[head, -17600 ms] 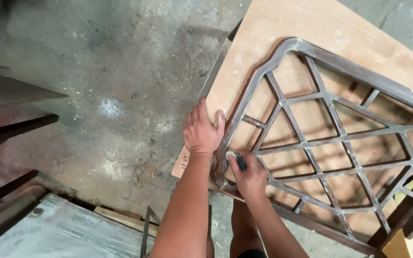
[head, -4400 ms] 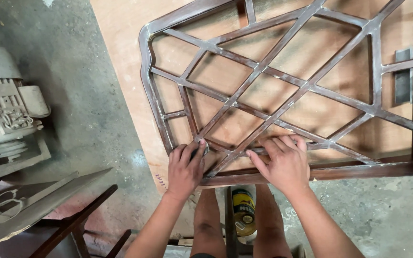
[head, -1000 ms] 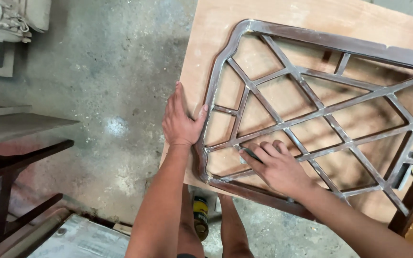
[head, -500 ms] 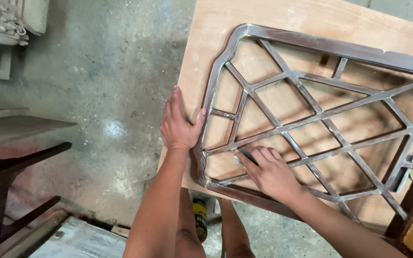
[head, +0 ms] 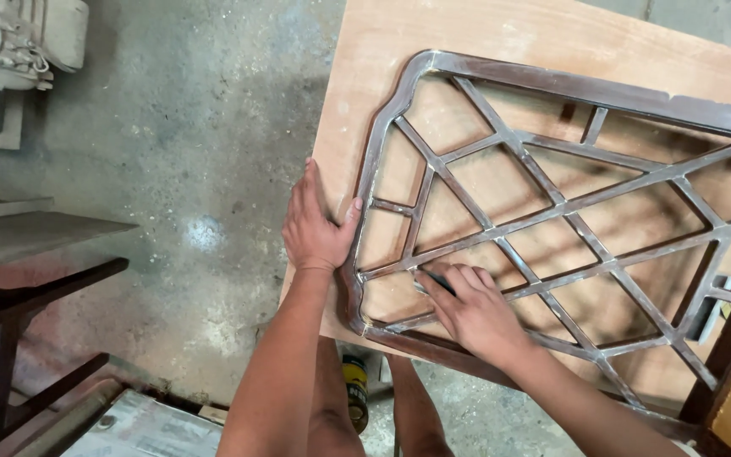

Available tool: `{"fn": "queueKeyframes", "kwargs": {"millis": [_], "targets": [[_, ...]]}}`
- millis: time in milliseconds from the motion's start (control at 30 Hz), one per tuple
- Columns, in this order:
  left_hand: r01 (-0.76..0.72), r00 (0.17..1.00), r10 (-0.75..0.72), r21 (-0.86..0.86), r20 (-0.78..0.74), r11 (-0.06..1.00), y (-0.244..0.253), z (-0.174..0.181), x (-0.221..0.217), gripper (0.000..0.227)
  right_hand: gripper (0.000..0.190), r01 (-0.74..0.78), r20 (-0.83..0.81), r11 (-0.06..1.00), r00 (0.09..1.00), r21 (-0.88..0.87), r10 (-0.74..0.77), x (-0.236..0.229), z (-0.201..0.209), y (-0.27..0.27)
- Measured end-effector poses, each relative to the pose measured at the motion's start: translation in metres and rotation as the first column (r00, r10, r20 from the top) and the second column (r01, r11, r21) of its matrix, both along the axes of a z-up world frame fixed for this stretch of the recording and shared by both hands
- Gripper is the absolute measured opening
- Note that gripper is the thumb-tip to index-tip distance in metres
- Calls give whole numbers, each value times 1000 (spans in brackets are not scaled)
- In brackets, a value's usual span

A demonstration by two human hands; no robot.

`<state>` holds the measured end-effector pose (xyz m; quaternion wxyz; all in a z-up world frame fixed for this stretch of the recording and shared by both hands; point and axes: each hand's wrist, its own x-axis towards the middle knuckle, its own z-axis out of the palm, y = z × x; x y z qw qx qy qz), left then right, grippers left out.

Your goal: The person uses a sanding block to smooth the surface of a wooden frame with a geometric lattice design. They systematically sand the crossbars and edges of the frame, which is resting on a wooden workbench.

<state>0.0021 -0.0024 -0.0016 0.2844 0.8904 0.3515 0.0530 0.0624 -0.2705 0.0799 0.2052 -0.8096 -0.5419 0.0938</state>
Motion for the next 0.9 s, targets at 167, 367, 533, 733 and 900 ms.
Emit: {"fn": "queueKeyframes", "kwargs": {"millis": [167,367,533,733,900], "targets": [[-6,1000,6,2,-4,1000,-1,-2,-3,96,31,8,32,1000,999,-16,-8,-7,-13,-3],[-9,1000,9,1,-4,1000,-1,2,0,95,33,100,75,994,992,-37,-97,-22,-24,-1],[-9,1000,9,1,-8,1000,0,1,1,96,34,251,103,966,964,-62,-244,-45,-22,3],[7,1000,-5,45,-27,999,-2,8,3,91,52,357,63,904,934,-237,-352,-65,-13,12],[-12,1000,12,7,-18,1000,-3,9,5,91,48,448,64,859,892,-247,-447,-69,2,35]]}}
